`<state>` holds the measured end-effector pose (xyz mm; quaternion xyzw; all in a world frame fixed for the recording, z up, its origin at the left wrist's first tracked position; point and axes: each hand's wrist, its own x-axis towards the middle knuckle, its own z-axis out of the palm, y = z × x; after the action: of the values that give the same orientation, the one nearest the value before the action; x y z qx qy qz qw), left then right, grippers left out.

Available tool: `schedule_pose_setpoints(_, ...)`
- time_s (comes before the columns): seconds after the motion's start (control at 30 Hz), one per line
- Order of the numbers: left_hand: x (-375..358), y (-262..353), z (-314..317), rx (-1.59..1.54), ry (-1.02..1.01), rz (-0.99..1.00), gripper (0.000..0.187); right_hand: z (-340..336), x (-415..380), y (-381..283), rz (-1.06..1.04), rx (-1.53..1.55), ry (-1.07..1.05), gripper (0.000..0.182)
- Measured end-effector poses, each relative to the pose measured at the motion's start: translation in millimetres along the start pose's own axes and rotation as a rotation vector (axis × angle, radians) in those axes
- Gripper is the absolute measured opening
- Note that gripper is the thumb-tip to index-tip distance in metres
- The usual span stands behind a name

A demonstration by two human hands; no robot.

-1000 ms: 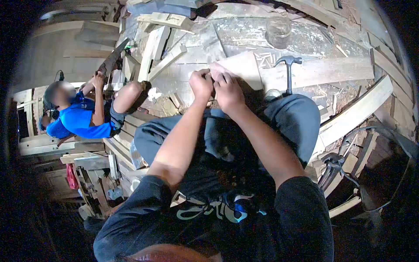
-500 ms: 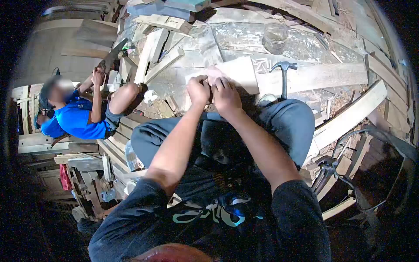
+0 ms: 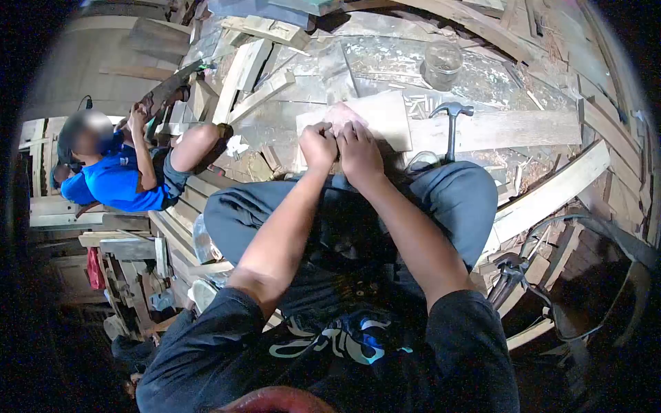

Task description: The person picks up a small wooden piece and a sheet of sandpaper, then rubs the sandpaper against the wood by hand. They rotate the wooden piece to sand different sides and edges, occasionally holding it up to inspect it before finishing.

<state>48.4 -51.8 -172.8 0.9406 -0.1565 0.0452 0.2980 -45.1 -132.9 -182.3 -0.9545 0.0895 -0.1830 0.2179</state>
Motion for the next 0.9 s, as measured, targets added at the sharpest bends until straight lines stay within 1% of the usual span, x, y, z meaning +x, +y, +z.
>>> schedule_pose_setpoints(0.03, 6, -2, 3, -0.002, 0.072, 0.029, 0.017, 1, 0, 1, -0.016, -0.022, 0.001, 0.036)
schedule_pose_setpoints(0.13, 28, 3, 7, -0.042, 0.032, -0.081, 0.017, 3, -1, 4, -0.048, -0.008, 0.005, 0.037)
schedule_pose_setpoints(0.17, 27, 1, 7, 0.004, 0.055, -0.007, 0.016, 3, -3, 5, -0.061, 0.034, 0.041, 0.037)
schedule_pose_setpoints(0.27, 2, 2, -2, 0.102, -0.035, 0.07, 0.016, 0, -1, 2, -0.031, 0.013, 0.029, 0.037)
schedule_pose_setpoints(0.3, -6, 6, -6, 0.095, -0.048, -0.002, 0.015, -1, 1, 1, -0.003, 0.04, 0.012, 0.037)
schedule_pose_setpoints(0.37, -7, 6, -7, 0.046, -0.014, 0.012, 0.015, -2, 3, 0, -0.01, 0.035, 0.019, 0.036)
schedule_pose_setpoints(0.5, 15, 4, 8, -0.014, 0.012, 0.025, 0.017, -7, 2, 0, 0.0, 0.054, -0.007, 0.031)
schedule_pose_setpoints(0.53, 18, 2, 7, 0.034, 0.015, 0.096, 0.018, -9, 2, 0, 0.008, 0.056, -0.015, 0.03)
schedule_pose_setpoints(0.57, 15, 5, 5, 0.036, -0.019, 0.065, 0.018, -4, 2, -1, -0.007, 0.003, 0.076, 0.029)
schedule_pose_setpoints(0.6, 9, 6, -1, 0.044, -0.05, 0.032, 0.018, -3, -2, 0, -0.01, -0.01, 0.063, 0.03)
schedule_pose_setpoints(0.7, -10, 3, -20, 0.106, -0.162, 0.06, 0.019, -4, -3, -1, -0.009, -0.011, 0.026, 0.032)
schedule_pose_setpoints(0.77, -21, -3, -30, 0.144, -0.215, 0.057, 0.021, -1, -5, 1, -0.053, -0.021, 0.034, 0.034)
schedule_pose_setpoints(0.8, -24, 8, -45, 0.023, -0.286, -0.071, 0.021, -2, -7, 4, -0.078, -0.028, 0.036, 0.035)
schedule_pose_setpoints(0.87, -16, 28, -75, -0.226, -0.42, -0.31, 0.021, -8, -5, 13, -0.112, 0.183, 0.133, 0.038)
schedule_pose_setpoints(0.9, -15, 29, -82, -0.415, -0.423, -0.323, 0.023, -14, -5, 13, -0.113, 0.309, 0.185, 0.038)
